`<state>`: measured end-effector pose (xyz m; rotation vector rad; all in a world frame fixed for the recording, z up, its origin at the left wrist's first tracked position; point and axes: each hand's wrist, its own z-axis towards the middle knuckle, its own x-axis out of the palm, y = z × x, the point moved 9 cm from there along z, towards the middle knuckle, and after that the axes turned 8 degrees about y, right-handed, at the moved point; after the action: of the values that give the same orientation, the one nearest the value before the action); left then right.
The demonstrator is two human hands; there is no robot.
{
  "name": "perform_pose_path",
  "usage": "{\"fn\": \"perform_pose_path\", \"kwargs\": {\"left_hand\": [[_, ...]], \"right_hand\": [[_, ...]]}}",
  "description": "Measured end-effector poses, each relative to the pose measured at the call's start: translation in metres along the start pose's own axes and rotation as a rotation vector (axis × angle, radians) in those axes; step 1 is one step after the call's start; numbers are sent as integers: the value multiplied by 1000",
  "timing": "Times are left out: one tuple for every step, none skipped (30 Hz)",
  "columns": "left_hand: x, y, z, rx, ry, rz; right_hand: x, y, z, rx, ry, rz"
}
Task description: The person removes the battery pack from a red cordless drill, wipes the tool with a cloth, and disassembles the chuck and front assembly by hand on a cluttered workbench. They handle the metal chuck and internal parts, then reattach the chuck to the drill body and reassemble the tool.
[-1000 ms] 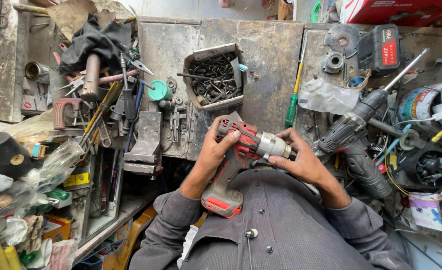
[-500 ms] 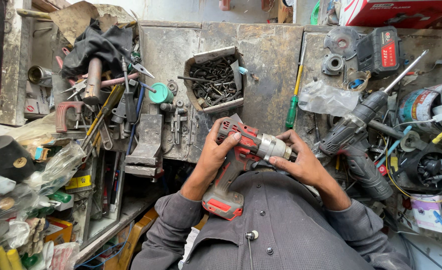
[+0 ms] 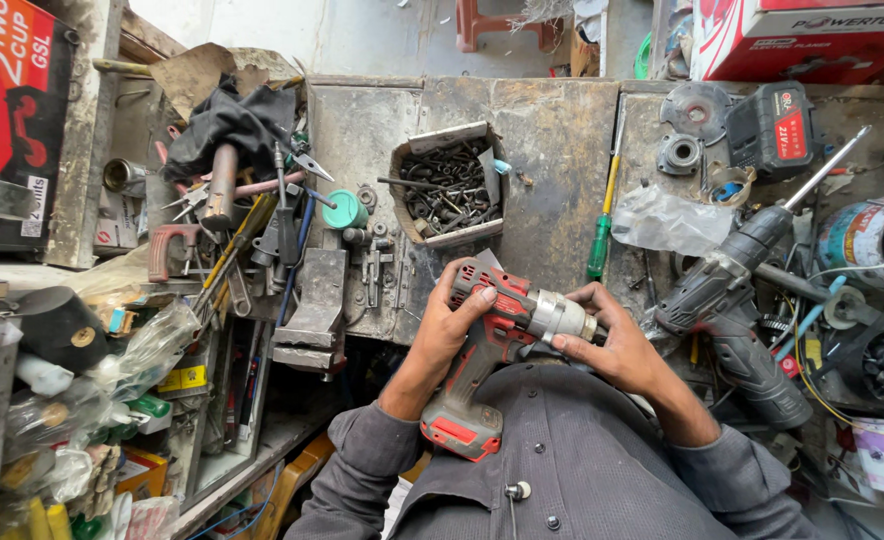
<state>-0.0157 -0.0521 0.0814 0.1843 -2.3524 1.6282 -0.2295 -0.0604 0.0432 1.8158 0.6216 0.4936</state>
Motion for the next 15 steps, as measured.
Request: {"fn": "perform_pose_path", "kwargs": {"left_hand": [[1, 1, -1, -10, 3, -15], [1, 2, -1, -19, 7, -29], [1, 2, -1, -28, 9, -43], [1, 2, -1, -30, 6, -41], [1, 2, -1, -32, 3, -40], [1, 2, -1, -33, 0, -40], [0, 2, -1, -30, -1, -39], [0, 2, 0, -28, -1, -39], [0, 2, -1, -27, -1, -39], [1, 2, -1, -23, 4, -48], [1, 2, 0, -18, 9, -57], [2, 2, 0, -12, 13, -66], [1, 3, -1, -17, 9, -62], [1, 3, -1, -21, 5, -57], [0, 4, 0, -24, 1, -52]], "right_hand": [[0, 1, 0, -9, -1, -3], [0, 0, 0, -9, -2, -2], [0, 0, 0, -8, -2, 0], [0, 0, 0, -3, -2, 3], [1, -1, 0, -4, -1, 1], [1, -1, 0, -5, -1, -1], [1, -1, 0, -5, -2, -3], [1, -1, 1, -8, 0, 2], [1, -1, 1, -10, 1, 7], [1, -2, 1, -10, 1, 12], [1, -2, 1, -8, 1, 8], [0, -2, 1, -5, 1, 5], [0, -3, 1, -1, 3, 2], [0, -3, 1, 1, 1, -7], [0, -4, 1, 0, 0, -18]]}}
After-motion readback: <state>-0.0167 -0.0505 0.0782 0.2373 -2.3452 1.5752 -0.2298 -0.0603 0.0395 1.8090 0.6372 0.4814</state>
